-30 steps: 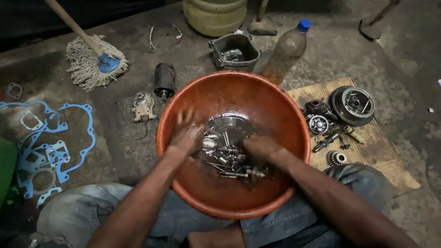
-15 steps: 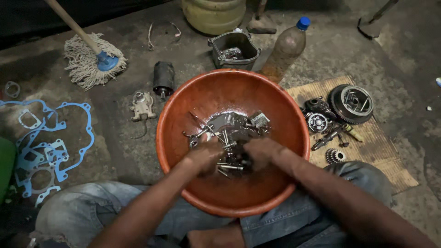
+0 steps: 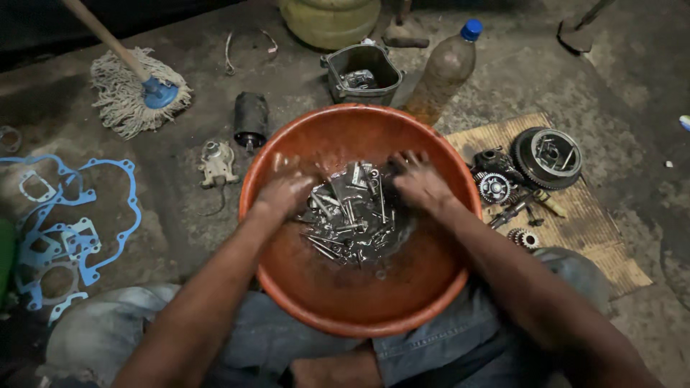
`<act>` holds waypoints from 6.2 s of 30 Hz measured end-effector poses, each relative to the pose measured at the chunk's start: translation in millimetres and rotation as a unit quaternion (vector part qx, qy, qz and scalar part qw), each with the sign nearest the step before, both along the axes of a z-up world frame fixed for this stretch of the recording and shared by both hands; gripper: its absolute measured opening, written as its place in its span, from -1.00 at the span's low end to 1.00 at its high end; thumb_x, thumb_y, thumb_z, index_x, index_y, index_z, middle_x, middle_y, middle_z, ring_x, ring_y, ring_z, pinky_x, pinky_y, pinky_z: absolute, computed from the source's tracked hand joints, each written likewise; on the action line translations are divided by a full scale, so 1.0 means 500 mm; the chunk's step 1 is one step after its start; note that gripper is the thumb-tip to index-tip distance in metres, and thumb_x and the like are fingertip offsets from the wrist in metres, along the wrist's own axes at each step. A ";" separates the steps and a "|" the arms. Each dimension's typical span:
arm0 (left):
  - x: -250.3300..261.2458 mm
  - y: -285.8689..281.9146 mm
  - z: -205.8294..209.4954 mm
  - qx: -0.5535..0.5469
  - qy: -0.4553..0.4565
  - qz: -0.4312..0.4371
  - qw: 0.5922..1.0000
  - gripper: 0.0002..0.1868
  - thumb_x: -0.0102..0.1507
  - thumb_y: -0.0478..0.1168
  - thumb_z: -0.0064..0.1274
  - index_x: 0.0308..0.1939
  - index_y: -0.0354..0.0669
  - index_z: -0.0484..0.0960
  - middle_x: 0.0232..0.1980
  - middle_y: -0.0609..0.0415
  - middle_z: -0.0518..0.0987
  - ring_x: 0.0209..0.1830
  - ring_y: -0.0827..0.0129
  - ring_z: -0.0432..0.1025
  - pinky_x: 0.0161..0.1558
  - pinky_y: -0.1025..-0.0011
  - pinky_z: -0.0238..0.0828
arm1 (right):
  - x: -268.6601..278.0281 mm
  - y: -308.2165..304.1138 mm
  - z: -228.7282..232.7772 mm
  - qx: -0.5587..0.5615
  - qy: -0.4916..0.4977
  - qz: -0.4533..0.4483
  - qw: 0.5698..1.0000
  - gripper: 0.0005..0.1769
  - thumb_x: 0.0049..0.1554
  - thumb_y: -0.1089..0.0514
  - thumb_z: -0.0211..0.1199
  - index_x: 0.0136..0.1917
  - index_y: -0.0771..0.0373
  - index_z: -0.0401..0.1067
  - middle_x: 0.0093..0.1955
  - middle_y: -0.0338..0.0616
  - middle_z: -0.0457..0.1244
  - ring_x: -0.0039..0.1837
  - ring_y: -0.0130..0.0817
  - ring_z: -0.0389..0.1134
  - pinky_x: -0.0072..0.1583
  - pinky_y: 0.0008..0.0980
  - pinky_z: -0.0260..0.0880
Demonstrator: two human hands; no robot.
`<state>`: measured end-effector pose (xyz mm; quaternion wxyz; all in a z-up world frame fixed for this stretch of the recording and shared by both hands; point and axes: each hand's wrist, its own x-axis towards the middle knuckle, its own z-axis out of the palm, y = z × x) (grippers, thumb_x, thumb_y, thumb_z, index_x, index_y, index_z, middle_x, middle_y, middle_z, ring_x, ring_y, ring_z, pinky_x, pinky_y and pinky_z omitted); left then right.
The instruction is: The person pours a liquid from a plastic bottle into a basin containing various mechanical parts. They then use their hands to agitate and scrub the parts within the liquid, repeatedly picking up individual components to clean them before placing them back into the basin.
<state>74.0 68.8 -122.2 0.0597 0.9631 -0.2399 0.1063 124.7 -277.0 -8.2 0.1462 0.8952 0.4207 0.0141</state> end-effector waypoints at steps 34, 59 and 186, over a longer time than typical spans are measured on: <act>-0.155 -0.110 -0.017 0.027 0.184 -0.017 0.982 -0.56 0.30 -0.25 -0.07 0.29 -0.07 0.45 0.39 -0.14 0.41 0.49 0.00 0.18 0.51 0.00 -0.09 | -0.152 -0.007 -0.125 0.124 0.258 -0.069 0.956 -0.74 0.09 0.07 0.23 0.04 0.18 0.46 -0.14 0.16 0.41 -0.09 0.14 0.46 -0.03 0.03 0.50; -0.178 -0.124 0.127 -0.153 0.513 0.089 0.840 -0.69 0.14 -0.14 0.10 -0.06 -0.13 0.62 -0.14 -0.10 0.68 -0.18 0.07 0.61 -0.18 0.12 0.60 | -0.287 0.110 0.046 0.063 0.416 -0.065 0.905 -0.29 -0.09 0.00 0.45 0.34 0.02 0.40 0.28 0.05 0.29 0.20 0.09 0.37 0.21 0.03 0.40; -0.115 -0.171 0.165 -0.900 0.367 0.138 0.190 -0.64 0.33 -0.17 -0.32 -0.19 -0.25 0.60 -0.30 -0.07 0.62 -0.29 0.13 0.53 -0.14 0.13 0.61 | -0.122 0.171 0.069 0.453 0.462 -0.162 0.745 -0.80 0.00 0.31 0.31 -0.06 0.25 0.60 -0.10 -0.15 0.47 -0.04 -0.39 0.46 0.09 -0.37 0.48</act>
